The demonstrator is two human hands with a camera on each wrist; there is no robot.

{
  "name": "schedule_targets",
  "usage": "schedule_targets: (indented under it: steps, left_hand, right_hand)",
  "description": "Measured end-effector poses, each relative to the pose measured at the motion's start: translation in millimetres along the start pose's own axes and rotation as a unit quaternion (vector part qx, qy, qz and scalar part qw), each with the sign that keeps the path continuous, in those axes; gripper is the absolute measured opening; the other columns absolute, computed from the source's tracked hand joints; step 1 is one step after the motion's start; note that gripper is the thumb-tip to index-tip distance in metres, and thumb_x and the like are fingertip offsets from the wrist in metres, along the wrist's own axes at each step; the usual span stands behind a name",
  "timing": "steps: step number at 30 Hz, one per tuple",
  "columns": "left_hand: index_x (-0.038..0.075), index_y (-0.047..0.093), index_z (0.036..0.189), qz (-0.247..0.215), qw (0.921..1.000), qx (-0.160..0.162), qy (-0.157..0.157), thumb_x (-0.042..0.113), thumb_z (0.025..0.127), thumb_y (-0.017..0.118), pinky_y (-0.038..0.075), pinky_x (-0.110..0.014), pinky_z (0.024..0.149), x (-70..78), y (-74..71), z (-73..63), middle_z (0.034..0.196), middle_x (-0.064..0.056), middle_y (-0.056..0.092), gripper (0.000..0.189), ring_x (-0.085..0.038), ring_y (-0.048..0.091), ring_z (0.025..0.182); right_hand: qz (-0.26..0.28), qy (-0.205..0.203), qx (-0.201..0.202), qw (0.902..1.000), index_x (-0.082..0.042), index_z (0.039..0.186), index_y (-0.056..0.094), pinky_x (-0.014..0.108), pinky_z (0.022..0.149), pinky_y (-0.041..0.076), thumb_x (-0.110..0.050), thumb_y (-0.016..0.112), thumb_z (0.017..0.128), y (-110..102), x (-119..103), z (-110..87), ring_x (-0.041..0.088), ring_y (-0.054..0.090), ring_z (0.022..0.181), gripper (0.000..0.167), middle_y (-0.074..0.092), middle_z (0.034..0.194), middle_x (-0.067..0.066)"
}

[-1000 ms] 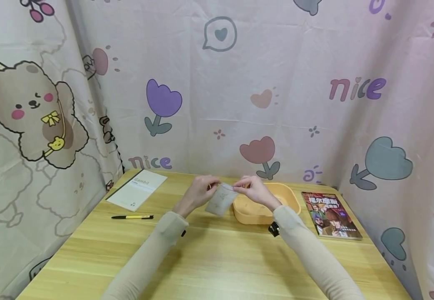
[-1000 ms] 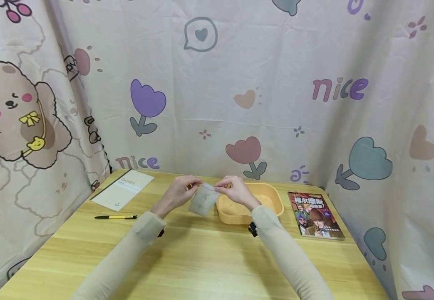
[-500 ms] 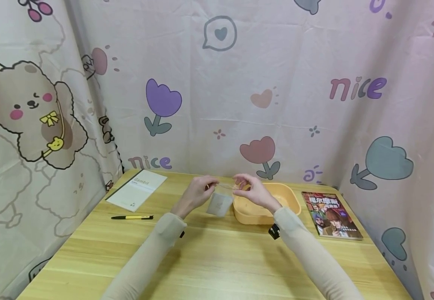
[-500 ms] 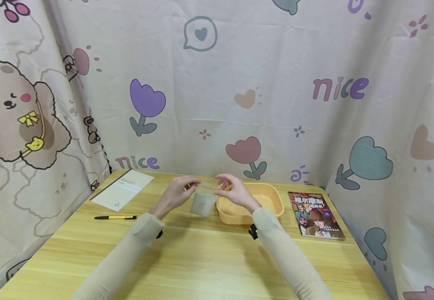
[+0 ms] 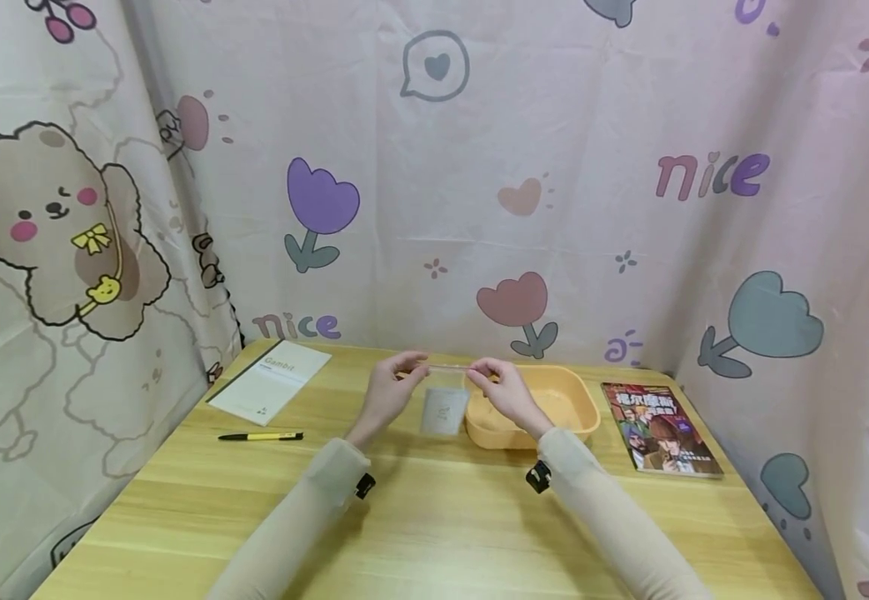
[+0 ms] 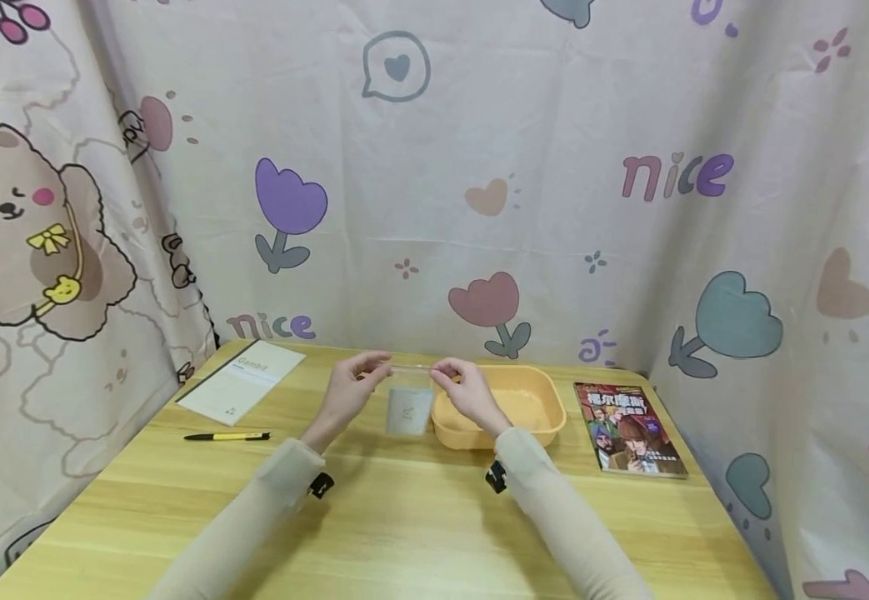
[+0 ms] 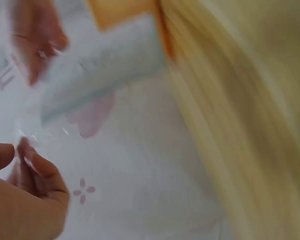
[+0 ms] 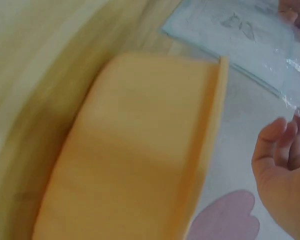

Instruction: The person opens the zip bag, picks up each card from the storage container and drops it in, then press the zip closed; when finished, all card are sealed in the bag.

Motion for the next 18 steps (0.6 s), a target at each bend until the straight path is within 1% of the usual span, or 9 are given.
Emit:
schedule_targets:
  steps: [1,3,6,8,9,12,13,16,18]
  left_hand:
    - [0.011,0.074,0.109,-0.014,0.9996,0.005,-0.026,0.018,0.093,0.068,0.052,-0.022,0.067,-4.4,-0.6,-0.9,0.094,-0.006,0.073,0.018,-0.014,0.062,0.084]
    - [0.011,0.075,0.103,-0.023,0.9980,0.009,-0.059,0.021,0.092,0.070,0.052,-0.023,0.069,-12.3,-1.3,-2.5,0.094,-0.005,0.073,0.017,-0.016,0.062,0.086]
    - [0.010,0.076,0.099,-0.012,0.9970,0.008,-0.076,0.022,0.091,0.071,0.052,-0.024,0.068,-21.5,-3.4,-4.6,0.092,-0.005,0.073,0.015,-0.017,0.062,0.084]
    - [0.008,0.076,0.098,-0.004,0.9972,0.002,-0.074,0.022,0.092,0.070,0.052,-0.024,0.068,-26.0,-3.7,-5.0,0.091,-0.006,0.073,0.016,-0.017,0.062,0.084]
    - [0.007,0.075,0.098,-0.001,0.9975,0.000,-0.071,0.022,0.092,0.069,0.051,-0.024,0.069,-27.4,-3.7,-4.9,0.090,-0.006,0.072,0.017,-0.017,0.062,0.084]
    - [0.007,0.074,0.099,0.010,0.9983,-0.006,-0.057,0.024,0.095,0.066,0.050,-0.027,0.071,-27.3,-3.1,-4.3,0.091,-0.005,0.071,0.020,-0.019,0.061,0.087]
    - [0.007,0.073,0.098,0.013,0.9986,-0.006,-0.051,0.024,0.095,0.065,0.049,-0.027,0.070,-26.5,-2.9,-3.7,0.091,-0.005,0.071,0.019,-0.019,0.060,0.087]
    - [0.009,0.071,0.096,0.016,0.9990,-0.001,-0.042,0.024,0.096,0.064,0.046,-0.027,0.068,-23.0,-3.3,-4.2,0.091,-0.005,0.069,0.016,-0.020,0.058,0.086]
    - [0.009,0.072,0.098,0.011,0.9995,0.002,-0.031,0.024,0.095,0.065,0.044,-0.025,0.066,-20.0,-3.4,-4.6,0.091,-0.006,0.069,0.016,-0.020,0.058,0.084]
  right_hand:
    - [0.004,0.006,0.007,0.9999,-0.005,0.101,0.072,0.021,0.056,0.047,-0.021,0.066,0.095,0.2,0.8,-0.9,0.012,0.054,0.065,0.018,0.067,0.091,0.020]
    - [0.014,0.016,0.019,0.9996,-0.005,0.100,0.072,0.021,0.056,0.047,-0.021,0.066,0.094,0.8,2.5,-2.4,0.017,0.057,0.067,0.017,0.067,0.091,0.021]
    - [0.023,0.021,0.027,0.9992,-0.004,0.097,0.072,0.022,0.057,0.049,-0.019,0.068,0.093,3.6,3.3,-3.9,0.029,0.060,0.072,0.016,0.068,0.089,0.021]
    - [0.031,0.025,0.032,0.9987,-0.004,0.095,0.072,0.023,0.057,0.050,-0.019,0.069,0.092,4.6,5.1,-4.9,0.032,0.061,0.073,0.015,0.068,0.086,0.020]
    - [0.033,0.026,0.036,0.9984,-0.004,0.094,0.073,0.023,0.057,0.050,-0.019,0.070,0.091,4.6,5.9,-5.6,0.031,0.061,0.072,0.015,0.068,0.084,0.018]
    - [0.048,0.031,0.052,0.9970,-0.007,0.091,0.075,0.022,0.058,0.049,-0.023,0.073,0.089,2.6,7.0,-7.1,0.023,0.060,0.069,0.016,0.069,0.080,0.009]
    - [0.049,0.033,0.058,0.9966,-0.006,0.091,0.075,0.021,0.059,0.049,-0.022,0.074,0.089,0.9,1.8,-9.1,0.019,0.059,0.069,0.016,0.069,0.079,0.007]
    - [0.064,0.034,0.075,0.9946,-0.005,0.090,0.076,0.020,0.060,0.048,-0.022,0.075,0.087,-0.3,1.0,-9.6,0.014,0.059,0.071,0.017,0.069,0.080,0.003]
    - [0.072,0.037,0.084,0.9931,-0.004,0.088,0.075,0.020,0.060,0.048,-0.020,0.076,0.087,-0.7,1.3,-10.0,0.011,0.058,0.072,0.016,0.069,0.079,0.000]
Point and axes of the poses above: each hand's wrist, its own z-axis towards the middle knuckle, its own y-axis out of the palm, x = y × z, the point moved 10 cm from there along z, towards the middle knuckle
